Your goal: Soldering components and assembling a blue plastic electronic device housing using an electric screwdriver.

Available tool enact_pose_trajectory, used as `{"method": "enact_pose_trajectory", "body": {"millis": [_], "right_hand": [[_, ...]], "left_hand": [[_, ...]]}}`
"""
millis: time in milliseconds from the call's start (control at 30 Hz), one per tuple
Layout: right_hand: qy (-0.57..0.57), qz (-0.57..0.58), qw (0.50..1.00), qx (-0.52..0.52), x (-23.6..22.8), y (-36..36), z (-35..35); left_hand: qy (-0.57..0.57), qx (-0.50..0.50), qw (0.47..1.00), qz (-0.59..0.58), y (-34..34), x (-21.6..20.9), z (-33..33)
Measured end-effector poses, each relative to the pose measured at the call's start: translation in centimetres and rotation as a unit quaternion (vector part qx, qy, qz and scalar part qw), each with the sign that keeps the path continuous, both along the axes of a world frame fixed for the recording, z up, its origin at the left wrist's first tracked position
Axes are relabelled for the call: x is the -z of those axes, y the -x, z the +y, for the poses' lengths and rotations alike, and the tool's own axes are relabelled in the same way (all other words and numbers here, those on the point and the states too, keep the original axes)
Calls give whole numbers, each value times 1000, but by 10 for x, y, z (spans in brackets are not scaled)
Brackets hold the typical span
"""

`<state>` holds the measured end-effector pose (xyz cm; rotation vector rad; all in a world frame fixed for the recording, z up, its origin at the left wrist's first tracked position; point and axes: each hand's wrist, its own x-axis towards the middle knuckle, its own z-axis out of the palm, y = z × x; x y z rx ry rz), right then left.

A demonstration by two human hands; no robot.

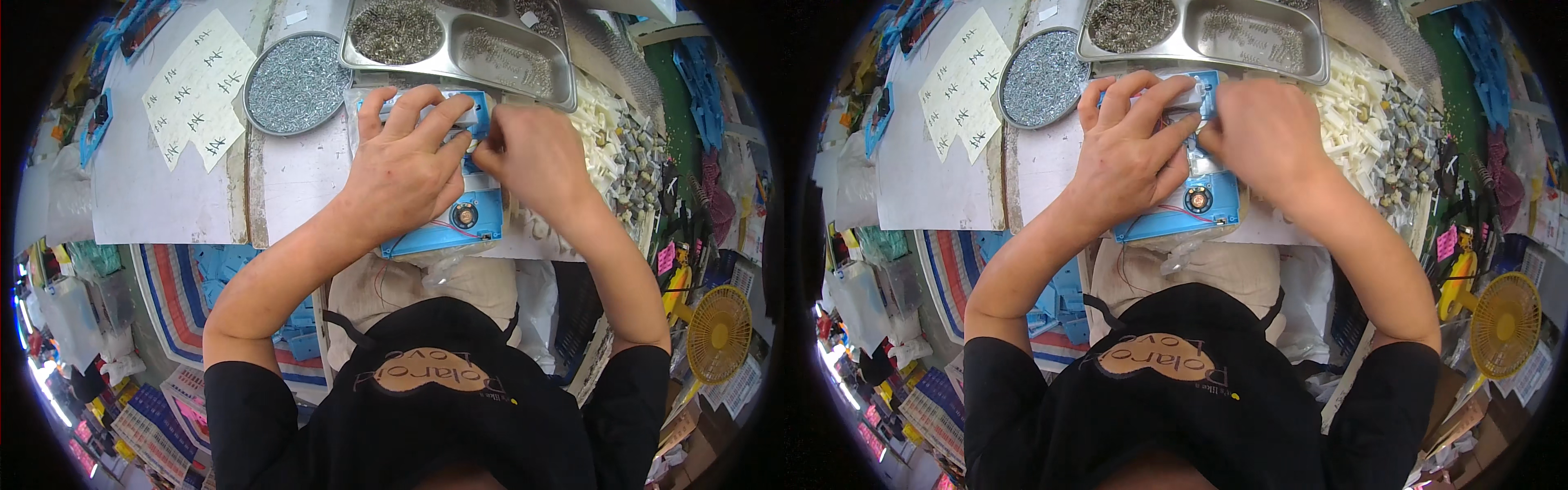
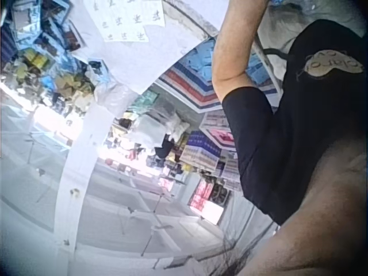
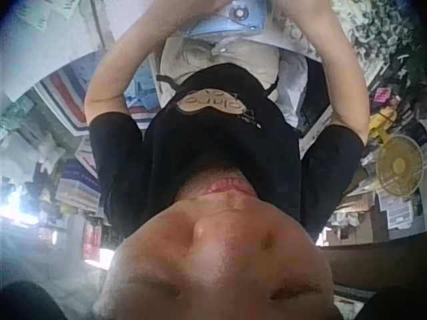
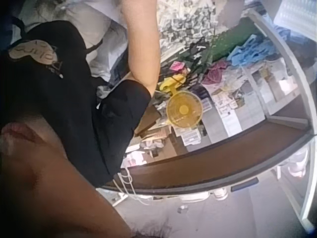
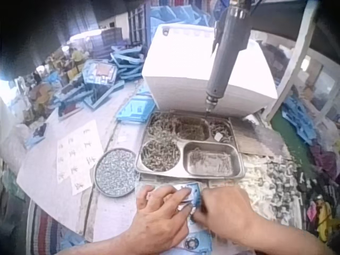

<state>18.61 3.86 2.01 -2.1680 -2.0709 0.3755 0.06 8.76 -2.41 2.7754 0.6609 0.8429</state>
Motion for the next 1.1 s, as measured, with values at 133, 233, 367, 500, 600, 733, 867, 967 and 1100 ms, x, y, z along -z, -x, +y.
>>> {"method": "enact_pose_trajectory", "body": {"millis": [133, 233, 367, 500, 600, 733, 867, 967, 1100], "right_hand": [[-44, 33, 998, -25, 1, -9, 1], [85, 357, 925, 99, 14, -38, -5], [149, 464, 859, 156, 14, -37, -7], [120, 438, 880, 142, 12, -31, -7], [68, 387, 909, 136, 15, -25, -10], [25, 303, 945, 118, 9, -13, -11], [-23, 209, 974, 89, 4, -4, -10], [-39, 189, 978, 81, 8, -5, -11], [-8, 277, 948, 156, 17, -9, -17]], "left_hand": [[9, -2, 1000, -8, 3, 3, 0], [21, 5, 1000, -4, 2, 1, 0], [23, 9, 1000, -8, 1, 4, 1], [31, 9, 999, -8, 2, 3, 2], [33, 11, 999, -13, 2, 5, 2], [27, 9, 999, -16, 1, 4, 3], [37, 13, 999, -15, 1, 3, 3], [38, 14, 999, -18, 2, 4, 2], [41, 22, 999, -12, 0, 4, 2]]}}
